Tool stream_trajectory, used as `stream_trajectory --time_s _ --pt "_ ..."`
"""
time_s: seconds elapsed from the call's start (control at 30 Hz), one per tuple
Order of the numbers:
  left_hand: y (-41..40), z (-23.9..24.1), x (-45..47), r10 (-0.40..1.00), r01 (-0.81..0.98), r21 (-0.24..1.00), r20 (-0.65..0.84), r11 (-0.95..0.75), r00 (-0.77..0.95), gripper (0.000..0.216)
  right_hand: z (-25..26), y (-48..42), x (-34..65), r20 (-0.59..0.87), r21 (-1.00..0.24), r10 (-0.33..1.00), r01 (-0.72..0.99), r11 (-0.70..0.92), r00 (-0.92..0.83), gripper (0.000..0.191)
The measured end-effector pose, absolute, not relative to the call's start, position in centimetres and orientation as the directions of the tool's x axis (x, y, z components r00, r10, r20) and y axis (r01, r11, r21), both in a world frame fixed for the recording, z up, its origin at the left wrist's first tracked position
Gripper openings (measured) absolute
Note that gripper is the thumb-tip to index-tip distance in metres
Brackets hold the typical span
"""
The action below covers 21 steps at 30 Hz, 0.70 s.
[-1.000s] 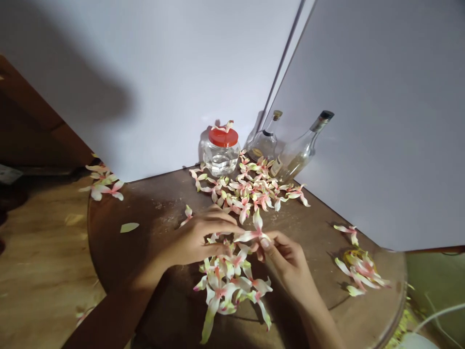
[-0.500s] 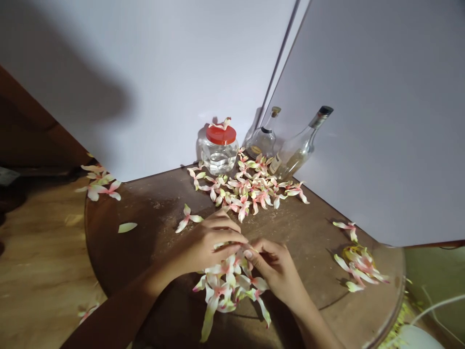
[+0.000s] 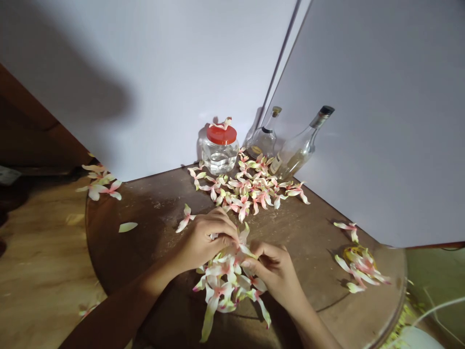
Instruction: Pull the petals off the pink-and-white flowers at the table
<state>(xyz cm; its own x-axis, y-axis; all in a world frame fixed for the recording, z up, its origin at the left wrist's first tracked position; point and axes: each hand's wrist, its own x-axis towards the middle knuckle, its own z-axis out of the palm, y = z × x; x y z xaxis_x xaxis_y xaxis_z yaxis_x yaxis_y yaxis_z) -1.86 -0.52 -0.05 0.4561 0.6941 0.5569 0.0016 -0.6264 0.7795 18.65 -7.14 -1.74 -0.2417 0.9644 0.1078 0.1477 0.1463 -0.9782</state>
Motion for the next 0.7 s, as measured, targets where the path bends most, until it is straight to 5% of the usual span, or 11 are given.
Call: stream_trajectory --time_s 0.3,0.5,0.7 --pt "-1.0 0.5 -1.6 0.791 0.043 0.818 0.540 -0.574 0.287 0.014 -1.8 -7.4 18.7 0.064 -0.998 0.972 -0.003 0.065 -0.225 0.040" --pt "-0.1 0.4 -3.2 0.897 0.072 0.896 0.441 -0.439 -0.026 0.011 -1.5 -7.1 18.9 0.010 -0.999 0.976 -0.048 -0.001 -0.219 0.034" --pt "0.7 -0.4 -4.0 0.944 -0.190 0.934 0.265 -0.302 -0.199 0.025 -0.8 -7.1 18.4 0.016 -0.999 0.958 -0.040 0.005 -0.286 0.034"
